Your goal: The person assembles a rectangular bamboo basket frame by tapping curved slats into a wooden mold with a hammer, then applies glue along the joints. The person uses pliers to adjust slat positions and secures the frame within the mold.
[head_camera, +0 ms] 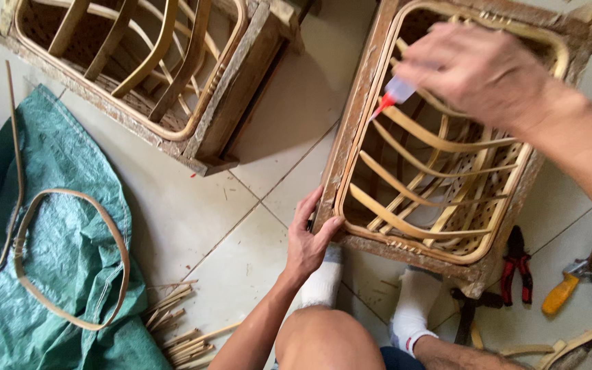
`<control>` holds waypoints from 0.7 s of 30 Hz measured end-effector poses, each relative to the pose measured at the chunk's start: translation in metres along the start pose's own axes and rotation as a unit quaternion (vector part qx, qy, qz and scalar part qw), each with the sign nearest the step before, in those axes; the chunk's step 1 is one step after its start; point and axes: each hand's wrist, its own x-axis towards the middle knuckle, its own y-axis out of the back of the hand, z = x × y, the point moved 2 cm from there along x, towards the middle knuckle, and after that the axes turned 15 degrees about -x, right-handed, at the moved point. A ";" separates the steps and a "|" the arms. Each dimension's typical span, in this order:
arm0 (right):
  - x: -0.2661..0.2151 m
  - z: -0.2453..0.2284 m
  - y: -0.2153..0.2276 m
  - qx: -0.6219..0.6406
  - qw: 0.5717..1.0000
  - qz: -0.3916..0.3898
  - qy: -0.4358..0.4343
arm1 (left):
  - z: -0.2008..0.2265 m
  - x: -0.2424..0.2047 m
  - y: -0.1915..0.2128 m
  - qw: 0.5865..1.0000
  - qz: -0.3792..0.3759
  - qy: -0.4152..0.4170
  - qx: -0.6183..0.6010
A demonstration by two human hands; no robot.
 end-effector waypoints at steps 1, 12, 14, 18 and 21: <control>-0.005 0.009 -0.003 -0.022 1.000 0.001 -0.015 | 0.000 0.000 0.000 1.000 0.001 0.003 -0.004; -0.014 0.010 -0.044 0.040 0.998 0.009 -0.042 | 0.005 0.001 -0.002 1.000 0.000 0.001 -0.012; -0.010 0.012 -0.041 0.037 0.999 0.010 -0.032 | 0.005 0.001 -0.002 1.000 0.001 0.002 -0.009; 0.003 0.019 -0.035 0.046 0.999 0.013 -0.017 | 0.006 0.002 -0.002 1.000 0.003 0.002 0.001; 0.012 0.032 -0.035 0.026 0.999 0.031 -0.018 | 0.007 0.001 -0.002 1.000 0.004 0.004 0.006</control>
